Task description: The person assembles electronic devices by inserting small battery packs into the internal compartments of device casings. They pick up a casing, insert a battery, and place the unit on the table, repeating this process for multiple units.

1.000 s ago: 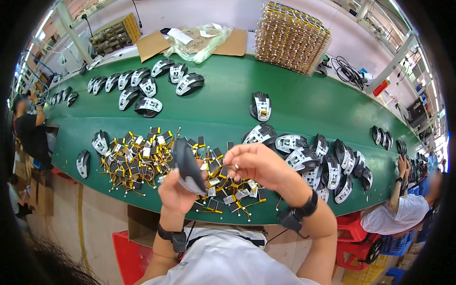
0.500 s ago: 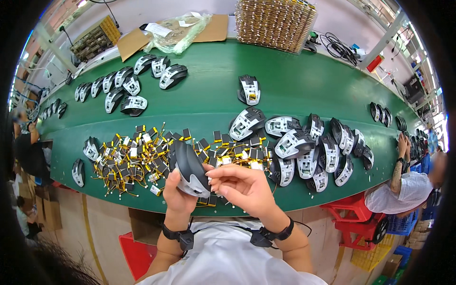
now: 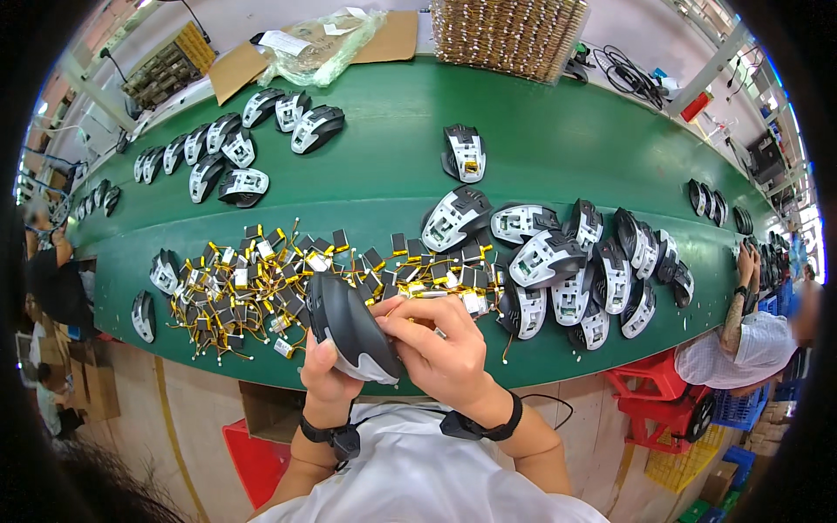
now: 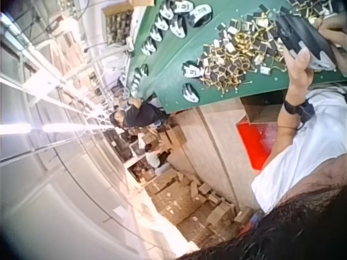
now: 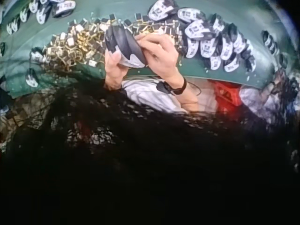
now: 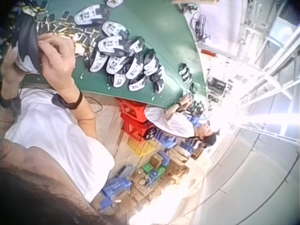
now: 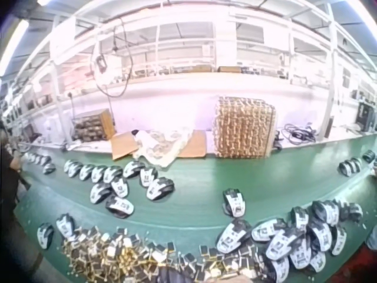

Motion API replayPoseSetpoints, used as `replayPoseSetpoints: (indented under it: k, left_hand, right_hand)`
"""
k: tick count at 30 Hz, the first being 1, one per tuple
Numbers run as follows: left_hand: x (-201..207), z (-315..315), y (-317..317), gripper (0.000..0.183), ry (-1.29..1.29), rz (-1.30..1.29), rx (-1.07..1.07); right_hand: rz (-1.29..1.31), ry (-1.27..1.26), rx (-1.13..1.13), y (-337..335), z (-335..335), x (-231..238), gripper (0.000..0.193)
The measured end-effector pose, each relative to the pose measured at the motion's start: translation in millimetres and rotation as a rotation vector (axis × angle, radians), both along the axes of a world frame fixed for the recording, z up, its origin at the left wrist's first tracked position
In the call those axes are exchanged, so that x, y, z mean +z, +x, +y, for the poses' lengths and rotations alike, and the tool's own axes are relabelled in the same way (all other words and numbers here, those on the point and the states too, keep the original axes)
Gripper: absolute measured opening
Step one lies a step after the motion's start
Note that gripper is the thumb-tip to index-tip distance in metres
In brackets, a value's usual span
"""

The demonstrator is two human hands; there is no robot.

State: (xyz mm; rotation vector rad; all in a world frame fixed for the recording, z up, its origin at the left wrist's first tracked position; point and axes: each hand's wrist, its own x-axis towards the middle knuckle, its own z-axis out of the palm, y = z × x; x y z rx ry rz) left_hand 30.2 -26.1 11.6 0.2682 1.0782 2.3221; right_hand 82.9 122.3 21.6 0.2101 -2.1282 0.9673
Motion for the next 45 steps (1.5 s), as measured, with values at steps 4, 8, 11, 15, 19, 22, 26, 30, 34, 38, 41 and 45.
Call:
replayPoseSetpoints:
  k: [4,8,11,15,19,22,26,30,34,38,41,45]
  left_hand:
    - [-10.5,-4.6,0.1,0.074,-0.003,-0.054,-0.022]
    - [-18.3,-8.2,-0.5,0.072,-0.045,-0.046,0.0]
    - [-8.8,-11.2,-5.8,0.069,-0.025,-0.083,-0.062]
    - [-20.8,-9.7,-6.7,0.065,0.082,-0.157,-0.057]
    - [-16.1,-2.7,-11.4,0.062,0.082,-0.188,0.024]
    - [-13.2,-5.3,-15.0,0.059,-0.071,-0.105,0.123]
    - [-5.6,-5.3,-20.7,0.056,0.058,0.004,0.012]
    - [10.8,4.5,-21.4,0.072,-0.004,-0.004,0.048]
    - [3.4,4.1,-23.8,0.074,0.043,-0.044,-0.041]
    - [10.1,11.6,-18.0,0.08,0.097,-0.039,0.025]
    - [5.3,7.3,-20.6,0.083,0.158,-0.041,-0.007]
    - [2.5,5.6,-20.8,0.081,0.141,-0.036,-0.039]
  right_hand:
    - [0.025,-0.115,-0.066,-2.0,-6.7,-7.1,0.039]
    - [-0.01,-0.06,-0.095,-4.1,-2.0,-9.4,0.038]
    - [-0.04,0.063,-0.117,-0.8,5.3,1.6,0.033]
    - [-0.018,0.042,-0.001,-8.4,10.8,5.7,0.023]
    - [-0.172,-0.8,0.102,-0.4,2.8,-6.4,0.009]
    - [-0.32,-1.183,0.303,2.4,11.4,-7.3,0.015]
    - [-0.541,-1.523,0.545,6.1,12.5,-6.9,0.017]
    - [-0.542,-1.336,0.5,12.3,5.3,-2.9,0.016]
    - [-0.542,-1.173,0.47,20.6,0.0,1.0,0.014]
    - [-0.501,-0.677,0.276,24.7,2.7,14.6,0.01]
    - [-0.437,-0.18,0.208,18.5,12.9,37.0,0.017]
    - [-0.137,0.159,0.259,7.5,17.6,38.6,0.026]
